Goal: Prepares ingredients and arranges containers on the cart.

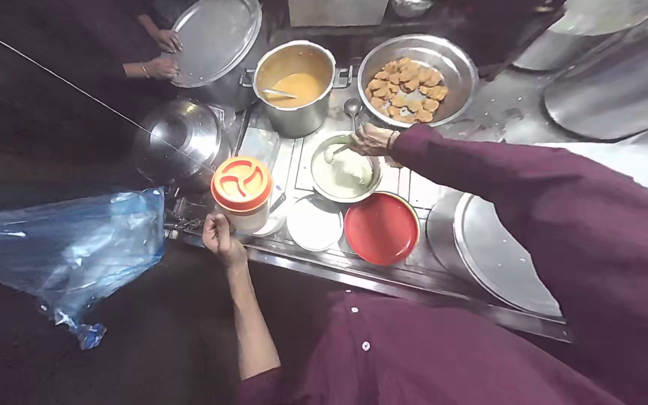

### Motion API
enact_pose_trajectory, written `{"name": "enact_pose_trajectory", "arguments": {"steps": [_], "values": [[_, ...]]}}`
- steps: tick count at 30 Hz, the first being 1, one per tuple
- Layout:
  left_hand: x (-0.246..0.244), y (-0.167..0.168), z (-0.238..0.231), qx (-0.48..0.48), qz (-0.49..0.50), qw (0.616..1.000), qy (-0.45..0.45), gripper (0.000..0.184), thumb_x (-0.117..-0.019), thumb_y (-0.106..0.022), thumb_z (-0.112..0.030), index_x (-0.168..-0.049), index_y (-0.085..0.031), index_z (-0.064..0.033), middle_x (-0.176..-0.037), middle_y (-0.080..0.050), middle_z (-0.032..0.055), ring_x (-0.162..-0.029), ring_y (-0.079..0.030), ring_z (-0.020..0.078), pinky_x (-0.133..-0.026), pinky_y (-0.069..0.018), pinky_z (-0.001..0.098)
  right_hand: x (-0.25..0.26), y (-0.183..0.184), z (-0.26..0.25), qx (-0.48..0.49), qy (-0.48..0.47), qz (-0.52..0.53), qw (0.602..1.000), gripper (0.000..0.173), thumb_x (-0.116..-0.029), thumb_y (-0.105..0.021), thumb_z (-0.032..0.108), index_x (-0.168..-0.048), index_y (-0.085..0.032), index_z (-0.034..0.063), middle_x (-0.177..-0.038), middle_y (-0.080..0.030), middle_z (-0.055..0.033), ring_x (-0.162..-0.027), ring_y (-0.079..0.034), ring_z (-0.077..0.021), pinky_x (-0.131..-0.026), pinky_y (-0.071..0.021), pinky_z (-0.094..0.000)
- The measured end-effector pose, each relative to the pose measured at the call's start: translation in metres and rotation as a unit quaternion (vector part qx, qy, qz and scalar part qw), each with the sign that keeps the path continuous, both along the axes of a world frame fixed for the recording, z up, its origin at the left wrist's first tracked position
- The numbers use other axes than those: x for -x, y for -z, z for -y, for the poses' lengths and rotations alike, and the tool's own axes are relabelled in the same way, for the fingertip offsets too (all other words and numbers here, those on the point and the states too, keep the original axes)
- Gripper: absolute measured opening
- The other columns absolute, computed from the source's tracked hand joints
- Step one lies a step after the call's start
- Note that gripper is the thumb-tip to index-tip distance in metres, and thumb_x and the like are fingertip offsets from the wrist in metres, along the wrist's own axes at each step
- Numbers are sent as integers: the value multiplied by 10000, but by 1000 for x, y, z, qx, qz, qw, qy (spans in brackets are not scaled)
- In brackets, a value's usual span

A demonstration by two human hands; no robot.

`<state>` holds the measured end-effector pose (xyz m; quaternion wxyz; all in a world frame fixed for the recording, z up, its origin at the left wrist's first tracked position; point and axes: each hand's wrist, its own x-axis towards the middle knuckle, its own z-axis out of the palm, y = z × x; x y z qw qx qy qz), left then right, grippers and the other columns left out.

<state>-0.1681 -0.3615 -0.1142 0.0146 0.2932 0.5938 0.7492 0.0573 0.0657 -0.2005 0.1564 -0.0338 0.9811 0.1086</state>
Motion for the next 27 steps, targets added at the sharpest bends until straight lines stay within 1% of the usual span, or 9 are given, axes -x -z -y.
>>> {"name": "enact_pose_trajectory", "arguments": {"steps": [6, 10, 12, 14, 18, 20, 23, 25, 27], "values": [[0, 3, 0, -5, 3, 1000, 9, 217, -1048, -530, -188, -862, -627, -135, -728, -581, -92, -661, -571, 21, -642, -513, 199, -36, -40, 34, 62, 271, 140, 950, 159, -998, -564, 58, -979, -700, -23, -935, -685, -241, -910, -681, -451, -755, -532, -623], [2, 4, 1, -7, 6, 1000, 17, 222, -1050, -534, -194, -854, -624, -139, -732, -582, -88, -667, -573, 28, -648, -516, 209, -50, -58, 80, 129, 447, 165, 870, 204, -981, -600, 174, -1014, -712, 6, -1009, -704, -263, -995, -683, -481, -785, -524, -678], [1, 4, 1, -5, -1, 1000, 18, 227, -1048, -511, -169, -850, -618, -135, -725, -573, -86, -653, -565, 27, -630, -511, 205, -51, -54, 91, 185, 482, 191, 835, 222, -955, -634, 175, -1021, -693, -28, -1046, -690, -287, -1030, -667, -494, -811, -510, -703], [1, 1, 0, -2, -13, 1000, 17, 231, -1044, -491, -139, -851, -617, -139, -727, -568, -96, -651, -558, 16, -624, -504, 194, -49, -44, 98, 258, 500, 196, 803, 243, -991, -604, 141, -1046, -688, -80, -1091, -676, -311, -1081, -651, -489, -890, -491, -692], [0, -1, -3, -2, -20, 1000, 13, 226, -1047, -491, -132, -855, -609, -150, -729, -556, -114, -657, -550, -2, -631, -495, 176, -48, -21, 109, 368, 562, 134, 728, 274, -1033, -575, 159, -1051, -700, -84, -1000, -691, -267, -936, -672, -413, -871, -509, -629], [0, -2, -1, 4, -18, 1000, 10, 232, -1051, -489, -144, -852, -607, -152, -717, -559, -115, -651, -550, -3, -628, -497, 180, -47, -30, 113, 360, 556, 104, 742, 284, -1043, -556, 190, -1076, -713, -44, -1003, -696, -262, -946, -675, -422, -854, -511, -643], [0, -1, -1, 5, -12, 1000, 13, 226, -1048, -517, -174, -849, -615, -135, -719, -566, -98, -651, -555, 11, -633, -500, 192, -42, -70, 122, 242, 520, 73, 816, 191, -967, -586, 138, -1052, -708, 19, -994, -702, -270, -965, -685, -485, -768, -528, -689], [1, -1, -1, 8, -12, 1000, 13, 225, -1051, -527, -194, -858, -623, -130, -728, -580, -94, -659, -568, 16, -645, -511, 197, -29, -100, 129, 170, 500, 52, 848, 125, -927, -618, 86, -959, -678, -19, -940, -687, -276, -921, -682, -498, -702, -524, -675], [0, -2, -2, 13, -12, 1000, 10, 225, -1049, -532, -192, -855, -627, -128, -735, -584, -93, -668, -571, 16, -653, -514, 198, -9, -109, 131, 132, 496, 46, 857, 106, -934, -596, 3, -937, -656, -84, -964, -672, -306, -941, -672, -515, -707, -524, -668]]}}
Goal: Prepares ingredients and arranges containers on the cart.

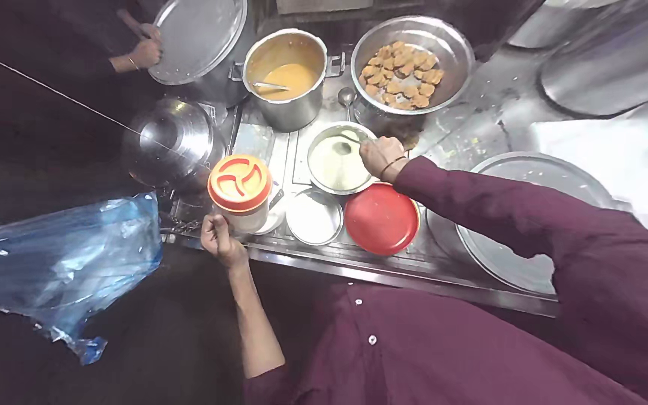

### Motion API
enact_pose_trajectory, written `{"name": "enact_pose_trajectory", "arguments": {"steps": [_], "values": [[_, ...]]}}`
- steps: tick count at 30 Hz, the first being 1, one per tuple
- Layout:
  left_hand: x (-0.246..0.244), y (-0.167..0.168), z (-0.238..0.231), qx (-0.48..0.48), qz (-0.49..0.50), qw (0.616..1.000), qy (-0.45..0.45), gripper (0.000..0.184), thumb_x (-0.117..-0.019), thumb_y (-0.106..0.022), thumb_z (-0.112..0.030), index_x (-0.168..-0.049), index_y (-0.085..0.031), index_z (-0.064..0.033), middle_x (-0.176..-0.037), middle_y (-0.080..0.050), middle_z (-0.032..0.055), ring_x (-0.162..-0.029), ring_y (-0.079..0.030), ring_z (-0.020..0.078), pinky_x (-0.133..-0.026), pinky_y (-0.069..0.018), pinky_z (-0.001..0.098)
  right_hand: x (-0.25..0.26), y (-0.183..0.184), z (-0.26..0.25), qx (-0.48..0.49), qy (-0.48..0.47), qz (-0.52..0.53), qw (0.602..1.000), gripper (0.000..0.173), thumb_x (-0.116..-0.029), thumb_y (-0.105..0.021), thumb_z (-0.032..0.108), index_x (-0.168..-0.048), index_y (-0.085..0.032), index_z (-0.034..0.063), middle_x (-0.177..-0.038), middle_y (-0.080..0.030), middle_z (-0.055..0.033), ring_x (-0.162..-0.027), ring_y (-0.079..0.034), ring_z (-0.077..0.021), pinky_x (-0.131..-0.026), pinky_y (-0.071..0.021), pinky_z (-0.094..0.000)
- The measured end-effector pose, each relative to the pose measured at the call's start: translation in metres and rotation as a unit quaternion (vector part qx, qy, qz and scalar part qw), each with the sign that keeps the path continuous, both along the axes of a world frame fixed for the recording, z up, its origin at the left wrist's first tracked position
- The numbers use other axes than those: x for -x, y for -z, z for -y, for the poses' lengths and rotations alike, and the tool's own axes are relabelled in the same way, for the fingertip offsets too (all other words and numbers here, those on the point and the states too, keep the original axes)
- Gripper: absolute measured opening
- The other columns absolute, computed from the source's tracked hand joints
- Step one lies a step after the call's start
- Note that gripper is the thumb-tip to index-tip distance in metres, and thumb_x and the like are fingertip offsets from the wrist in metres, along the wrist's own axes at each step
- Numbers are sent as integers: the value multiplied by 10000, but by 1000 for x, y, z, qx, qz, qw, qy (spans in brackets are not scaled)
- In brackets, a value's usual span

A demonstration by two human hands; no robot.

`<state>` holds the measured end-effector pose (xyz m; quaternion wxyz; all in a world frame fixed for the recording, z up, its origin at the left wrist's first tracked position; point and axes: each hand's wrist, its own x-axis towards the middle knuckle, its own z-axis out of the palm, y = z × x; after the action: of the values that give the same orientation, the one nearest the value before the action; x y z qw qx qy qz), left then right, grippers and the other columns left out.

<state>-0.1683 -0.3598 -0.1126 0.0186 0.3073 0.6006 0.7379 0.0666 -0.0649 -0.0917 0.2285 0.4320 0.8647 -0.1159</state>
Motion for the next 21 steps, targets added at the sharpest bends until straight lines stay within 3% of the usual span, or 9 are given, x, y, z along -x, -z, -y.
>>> {"name": "enact_pose_trajectory", "arguments": {"steps": [4, 6, 10, 12, 15, 17, 19, 21], "values": [[0, 1, 2, 11, -7, 1000, -2, 231, -1044, -540, -196, -840, -623, -125, -727, -566, -87, -662, -553, 21, -641, -495, 197, 40, 53, -6, -7, -26, -1, 1000, 132, -891, -616, -62, -1002, -668, -112, -1076, -641, -341, -1035, -647, -527, -756, -559, -652], [0, 1, 1, 17, -8, 1000, -5, 240, -1039, -541, -186, -824, -622, -118, -708, -555, -77, -639, -544, 31, -623, -490, 201, 57, 73, 8, 20, -26, -25, 999, 165, -922, -590, -55, -1051, -681, -102, -1142, -633, -341, -1090, -634, -518, -789, -562, -642], [1, 2, 2, 19, -6, 1000, -4, 257, -1047, -525, -177, -803, -588, -124, -681, -516, -71, -617, -522, 42, -607, -480, 204, 61, 107, 61, 74, -5, -69, 995, 332, -1008, -550, 106, -1201, -596, -160, -1251, -569, -364, -1155, -600, -510, -898, -536, -606], [1, 4, 5, 17, -7, 1000, 1, 250, -1049, -524, -179, -817, -597, -121, -694, -529, -69, -628, -533, 45, -622, -491, 213, 37, 115, 81, 84, -59, -49, 994, 414, -1025, -521, 123, -1303, -504, -184, -1296, -532, -375, -1198, -567, -515, -956, -497, -599], [0, 5, 3, 12, -6, 1000, 8, 243, -1052, -526, -190, -831, -600, -124, -702, -540, -75, -629, -540, 37, -615, -495, 206, -27, 116, 88, 28, -227, -34, 973, 347, -1013, -443, -42, -1329, -481, -181, -1295, -532, -375, -1181, -571, -522, -948, -501, -614], [0, 3, 3, 18, -10, 1000, 11, 242, -1048, -527, -198, -832, -608, -127, -713, -551, -82, -649, -549, 28, -632, -501, 201, -73, 127, 72, -10, -316, -64, 947, 329, -1011, -440, -50, -1313, -514, -159, -1307, -545, -360, -1193, -573, -511, -974, -493, -633], [0, 2, 4, 23, -13, 1000, 11, 251, -1050, -527, -197, -822, -601, -121, -706, -543, -74, -642, -544, 37, -634, -500, 210, -108, 120, 42, -58, -397, -78, 913, 305, -997, -467, -49, -1271, -559, -146, -1254, -589, -329, -1137, -612, -481, -927, -519, -605], [0, 2, 3, 26, -14, 1000, 11, 254, -1051, -529, -204, -820, -599, -123, -705, -541, -72, -645, -545, 43, -638, -501, 218, -124, 84, 9, -59, -450, -50, 890, 295, -988, -501, -54, -1255, -592, -140, -1248, -611, -309, -1141, -611, -466, -908, -515, -583]]}}
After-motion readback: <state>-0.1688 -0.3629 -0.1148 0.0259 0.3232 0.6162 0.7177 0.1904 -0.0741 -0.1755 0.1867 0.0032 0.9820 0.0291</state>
